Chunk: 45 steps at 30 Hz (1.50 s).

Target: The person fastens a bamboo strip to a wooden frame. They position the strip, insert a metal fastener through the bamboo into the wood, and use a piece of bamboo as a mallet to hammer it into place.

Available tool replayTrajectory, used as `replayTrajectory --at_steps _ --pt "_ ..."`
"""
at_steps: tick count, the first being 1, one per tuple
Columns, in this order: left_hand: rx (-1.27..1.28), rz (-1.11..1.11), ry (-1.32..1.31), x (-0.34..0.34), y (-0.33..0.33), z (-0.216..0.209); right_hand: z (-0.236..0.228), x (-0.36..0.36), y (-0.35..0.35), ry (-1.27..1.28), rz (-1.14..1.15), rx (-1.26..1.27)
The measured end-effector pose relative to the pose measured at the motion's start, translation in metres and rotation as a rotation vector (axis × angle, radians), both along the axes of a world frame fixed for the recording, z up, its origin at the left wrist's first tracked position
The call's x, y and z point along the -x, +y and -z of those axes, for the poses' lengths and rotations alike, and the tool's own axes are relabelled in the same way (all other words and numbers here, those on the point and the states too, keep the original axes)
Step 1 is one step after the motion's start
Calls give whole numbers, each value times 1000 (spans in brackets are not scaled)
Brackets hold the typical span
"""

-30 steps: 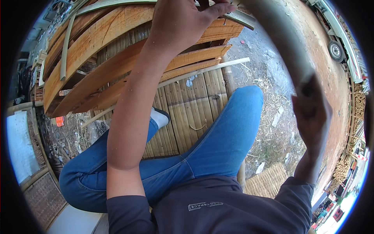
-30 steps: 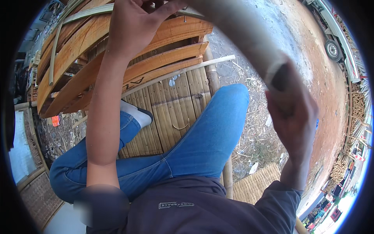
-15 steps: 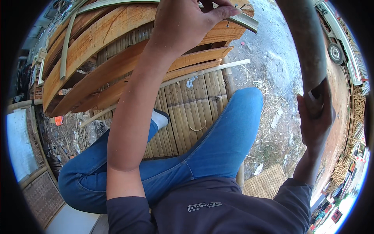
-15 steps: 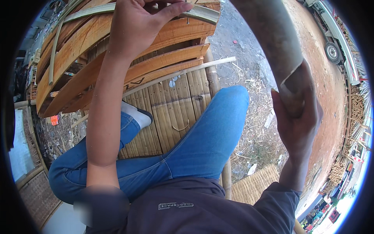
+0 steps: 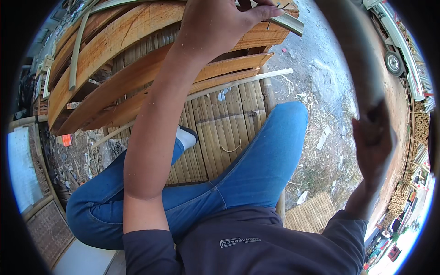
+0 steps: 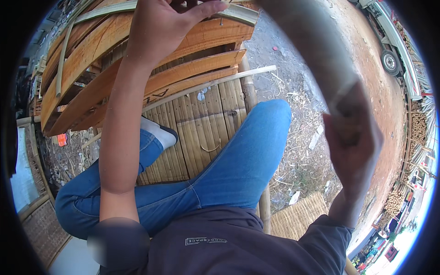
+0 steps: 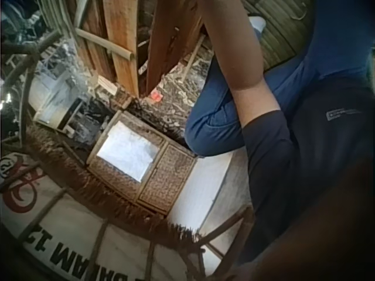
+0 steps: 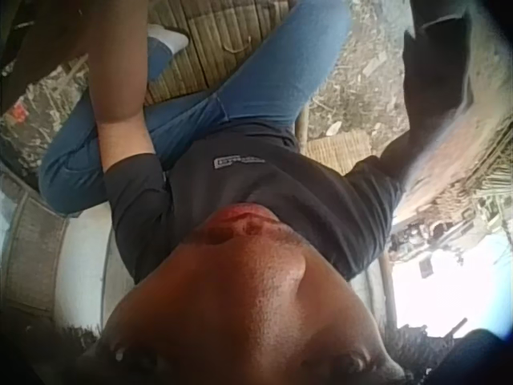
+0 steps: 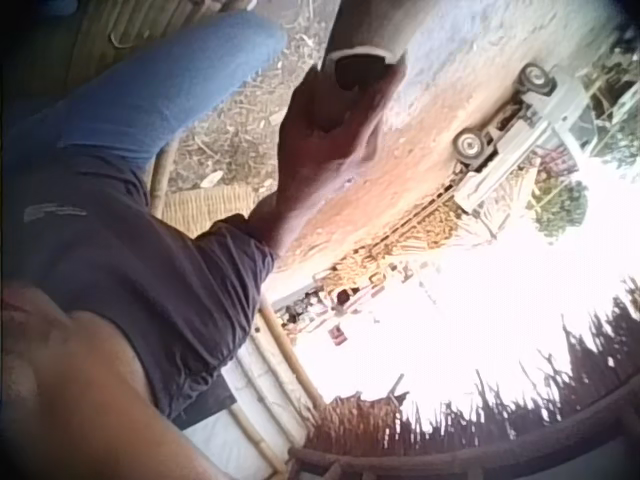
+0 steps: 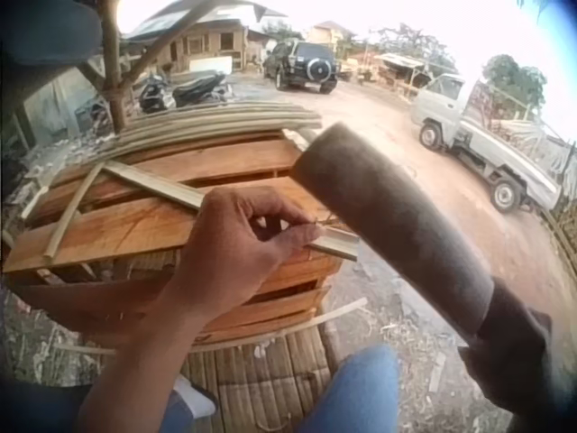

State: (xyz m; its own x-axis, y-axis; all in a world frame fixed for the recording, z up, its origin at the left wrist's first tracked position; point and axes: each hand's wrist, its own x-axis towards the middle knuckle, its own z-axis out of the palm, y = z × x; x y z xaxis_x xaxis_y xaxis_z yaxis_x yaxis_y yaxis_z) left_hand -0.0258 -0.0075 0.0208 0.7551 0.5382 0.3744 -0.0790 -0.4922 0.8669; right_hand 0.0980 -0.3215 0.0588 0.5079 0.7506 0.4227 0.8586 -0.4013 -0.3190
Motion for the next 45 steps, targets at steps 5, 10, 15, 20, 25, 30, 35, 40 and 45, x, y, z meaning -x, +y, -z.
replayTrajectory --at_steps 5,10,15,20,25,30,35,40,45 --pt "-23 92 54 12 6 -7 4 -1 0 -5 -14 38" --pt "138 210 -109 12 18 -5 7 0 4 80 26 37" --pt "-386 -153 -54 12 51 -19 11 3 9 13 -65 10" --pt "-665 -274 449 6 74 -4 -3 7 21 36 -158 157" --pt "-390 -149 441 8 62 -12 -9 -4 12 82 -79 19" --pt "-481 -178 421 10 64 -12 -11 -8 24 -16 -122 -48" --pt "-368 -148 440 9 63 -15 -14 -8 25 -56 -116 58" --pt "-391 -135 386 8 70 -4 -22 -1 31 23 -55 306" --pt "-316 -89 435 14 51 -26 -21 -7 22 74 3 -134"
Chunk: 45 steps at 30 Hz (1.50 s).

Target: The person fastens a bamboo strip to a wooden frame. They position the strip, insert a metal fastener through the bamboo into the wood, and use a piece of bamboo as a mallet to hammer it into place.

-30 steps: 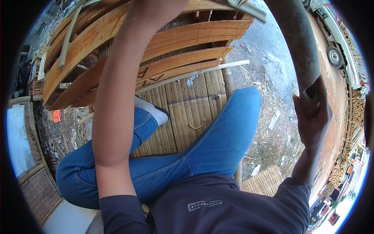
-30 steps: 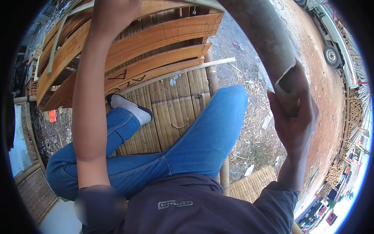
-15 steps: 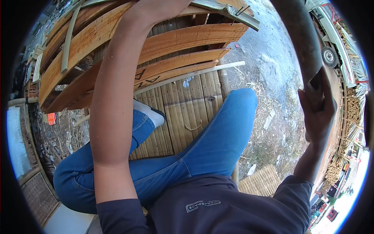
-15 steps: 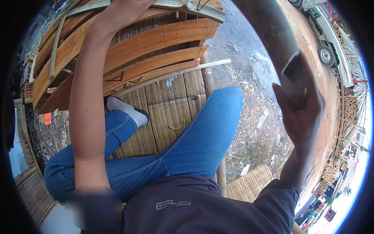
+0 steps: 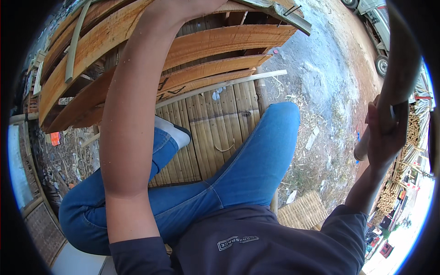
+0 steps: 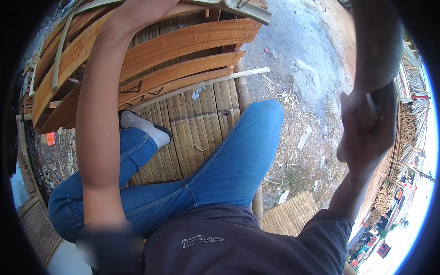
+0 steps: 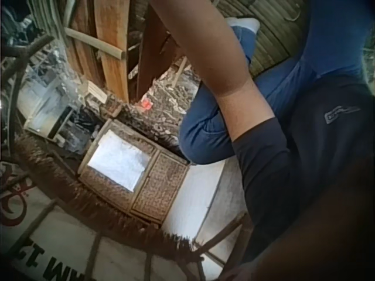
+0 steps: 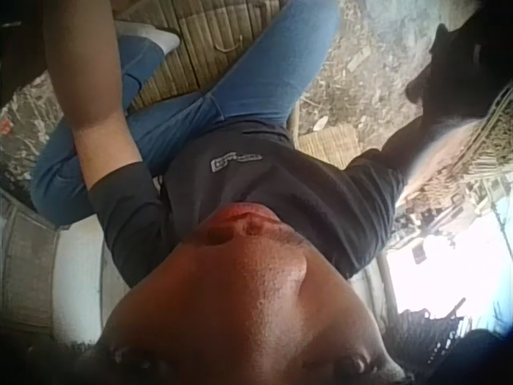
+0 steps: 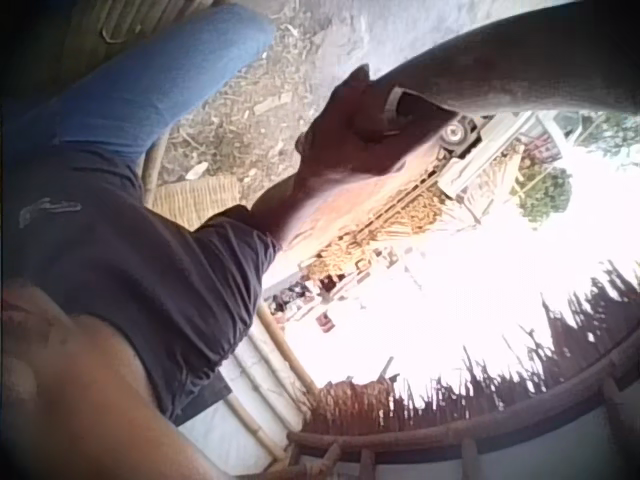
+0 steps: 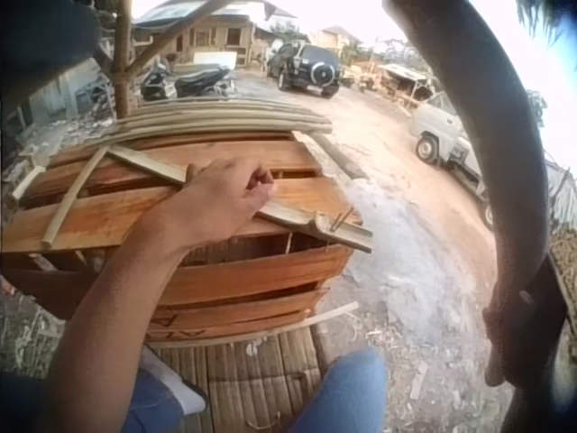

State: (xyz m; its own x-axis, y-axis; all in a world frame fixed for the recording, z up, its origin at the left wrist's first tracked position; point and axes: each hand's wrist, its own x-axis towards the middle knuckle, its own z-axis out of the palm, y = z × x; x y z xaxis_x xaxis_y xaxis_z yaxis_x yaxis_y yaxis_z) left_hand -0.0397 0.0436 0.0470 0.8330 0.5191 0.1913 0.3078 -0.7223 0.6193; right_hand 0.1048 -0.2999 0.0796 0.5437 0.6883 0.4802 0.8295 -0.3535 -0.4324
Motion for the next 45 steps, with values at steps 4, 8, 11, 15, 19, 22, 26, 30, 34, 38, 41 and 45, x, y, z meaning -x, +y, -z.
replayTrajectory --at_steps 4,8,11,15,19,22,26,30,34,38,41,45 --pt "-266 -86 -6 -5 17 24 6 7 12 -147 -58 289" --pt "-26 -29 -7 -6 2 7 4 0 -5 -94 45 -39" --pt "-97 -25 -28 -1 23 27 9 15 22 -149 -63 268" --pt "-136 -46 24 -4 4 6 13 -10 -8 -16 -3 -68" --pt "25 -61 30 -1 6 13 22 -8 1 6 -109 201" --pt "-220 -35 -141 -2 5 19 24 -18 -6 209 -60 180" --pt "-55 -63 24 -4 4 11 27 -21 3 251 -101 148" --pt "-206 -37 -62 -5 25 31 41 -44 -6 245 -155 132" --pt "16 -29 1 -5 5 10 38 -38 -2 227 -153 80" --pt "-180 -46 -49 -5 22 26 34 -13 20 81 -168 225" --pt "-107 -57 -46 -8 12 20 35 -18 6 456 -38 -18" --pt "-200 -73 -9 -6 11 17 48 -20 6 182 -57 50"
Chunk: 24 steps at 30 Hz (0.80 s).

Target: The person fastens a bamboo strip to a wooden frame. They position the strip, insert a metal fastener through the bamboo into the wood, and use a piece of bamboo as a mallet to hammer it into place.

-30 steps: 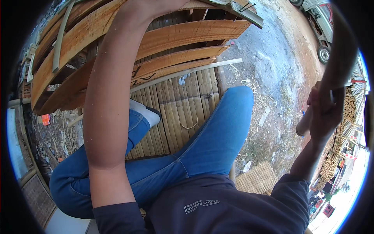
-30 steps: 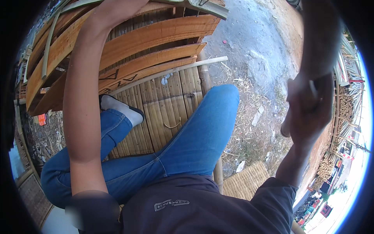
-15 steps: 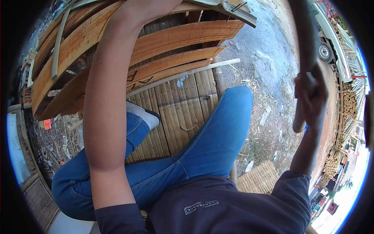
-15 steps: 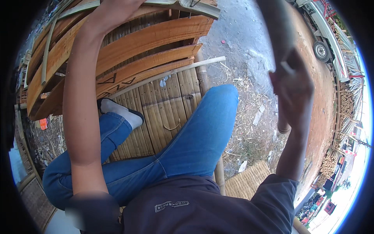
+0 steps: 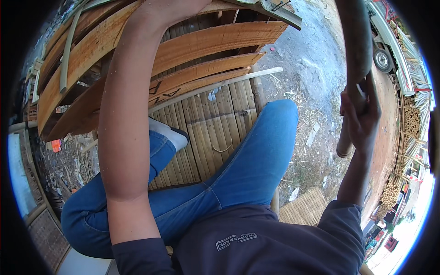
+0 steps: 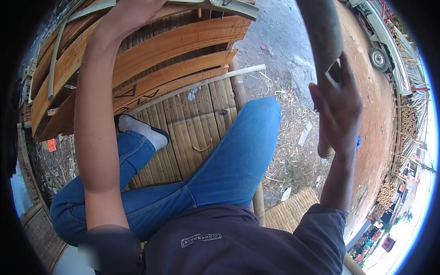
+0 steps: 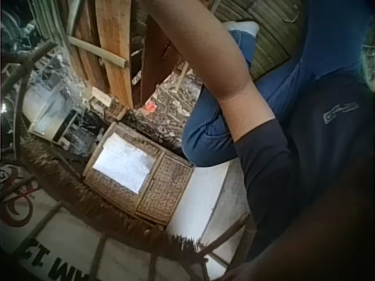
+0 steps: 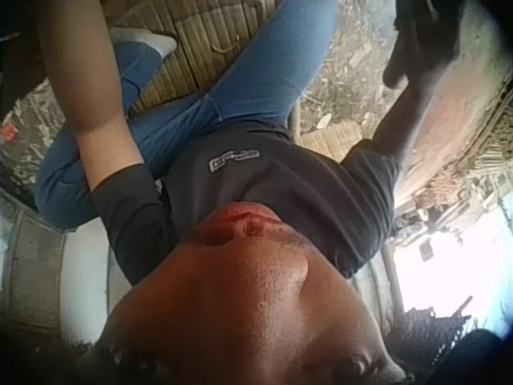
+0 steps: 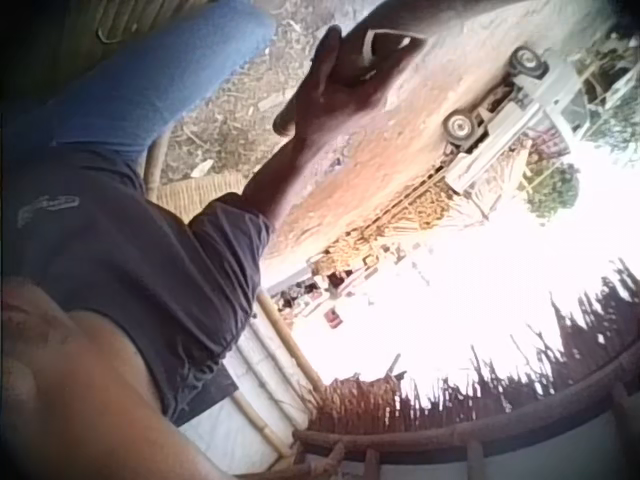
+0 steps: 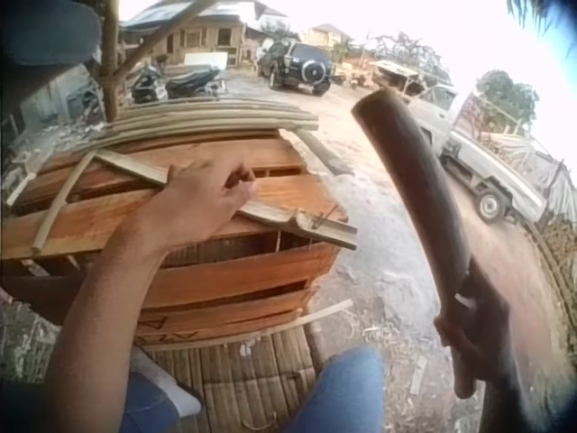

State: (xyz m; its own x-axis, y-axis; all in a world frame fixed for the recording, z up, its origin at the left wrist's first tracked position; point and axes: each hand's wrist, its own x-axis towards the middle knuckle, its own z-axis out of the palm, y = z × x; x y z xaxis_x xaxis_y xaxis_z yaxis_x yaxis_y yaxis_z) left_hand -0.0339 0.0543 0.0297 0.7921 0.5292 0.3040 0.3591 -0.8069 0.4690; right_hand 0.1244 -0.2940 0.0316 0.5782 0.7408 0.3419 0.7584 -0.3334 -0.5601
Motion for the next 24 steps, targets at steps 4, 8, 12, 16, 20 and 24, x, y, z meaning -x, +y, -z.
replayTrajectory --at_steps 4,8,12,16,20,24 --pt "63 11 -20 3 -7 -5 4 9 0 128 7 15" --pt "33 6 -2 2 -7 -5 6 6 -4 186 23 -12" --pt "52 -22 8 0 -4 -3 -1 18 5 -215 -9 28" --pt "123 0 29 4 -7 -7 -8 27 10 -369 -78 65" --pt "56 -22 -12 -3 2 3 -5 25 8 -396 -94 155" --pt "30 -22 -24 -1 -1 0 -4 28 7 -340 -37 -21"
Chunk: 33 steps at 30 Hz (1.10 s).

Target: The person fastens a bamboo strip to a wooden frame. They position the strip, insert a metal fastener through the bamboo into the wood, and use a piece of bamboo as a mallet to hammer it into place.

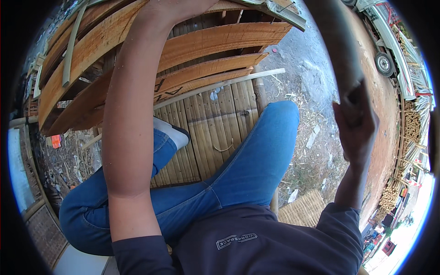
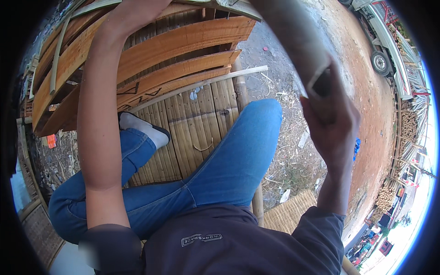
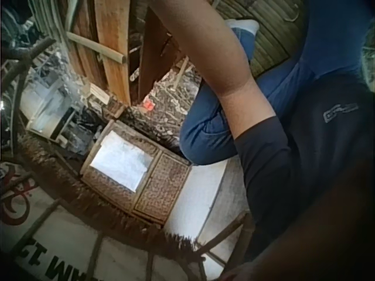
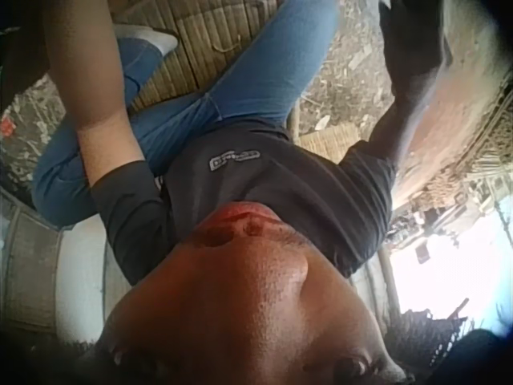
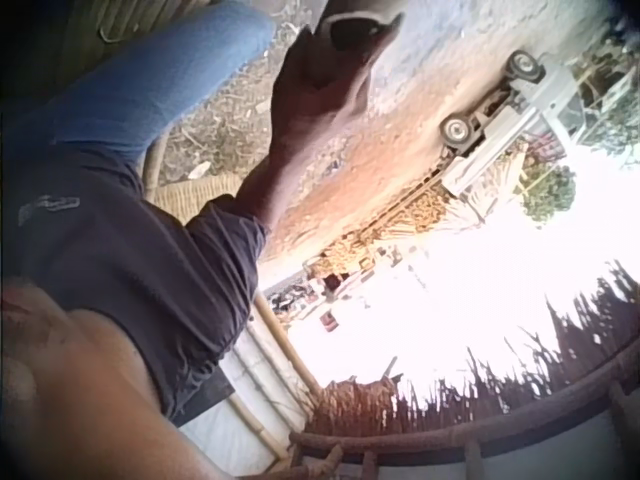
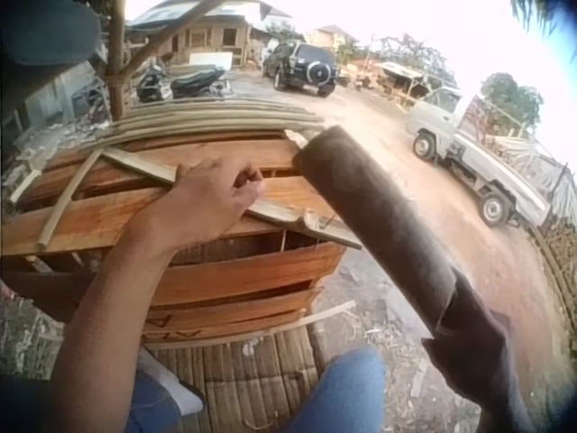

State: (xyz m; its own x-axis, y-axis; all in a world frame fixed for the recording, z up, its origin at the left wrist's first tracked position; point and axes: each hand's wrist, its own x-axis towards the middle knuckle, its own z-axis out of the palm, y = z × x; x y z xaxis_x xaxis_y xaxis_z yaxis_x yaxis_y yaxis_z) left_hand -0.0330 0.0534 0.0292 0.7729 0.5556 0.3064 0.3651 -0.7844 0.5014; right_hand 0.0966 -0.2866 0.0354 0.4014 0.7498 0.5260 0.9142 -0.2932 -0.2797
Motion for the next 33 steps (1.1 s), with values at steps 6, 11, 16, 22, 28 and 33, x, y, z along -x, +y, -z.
replayTrajectory --at_steps 6,11,16,22,28,33 --pt "8 -3 4 0 -1 -2 -9 -4 -13 164 11 128" --pt "54 41 -19 0 2 6 -2 -20 -29 360 42 -19" --pt "10 36 -20 1 2 1 12 -19 -29 636 83 -122" --pt "52 63 -48 3 -8 -9 27 -22 -24 853 99 -224" --pt "83 44 -66 2 0 1 44 -17 -23 955 98 -236" --pt "170 -6 17 -5 -8 -9 60 -6 -19 1220 70 -327"
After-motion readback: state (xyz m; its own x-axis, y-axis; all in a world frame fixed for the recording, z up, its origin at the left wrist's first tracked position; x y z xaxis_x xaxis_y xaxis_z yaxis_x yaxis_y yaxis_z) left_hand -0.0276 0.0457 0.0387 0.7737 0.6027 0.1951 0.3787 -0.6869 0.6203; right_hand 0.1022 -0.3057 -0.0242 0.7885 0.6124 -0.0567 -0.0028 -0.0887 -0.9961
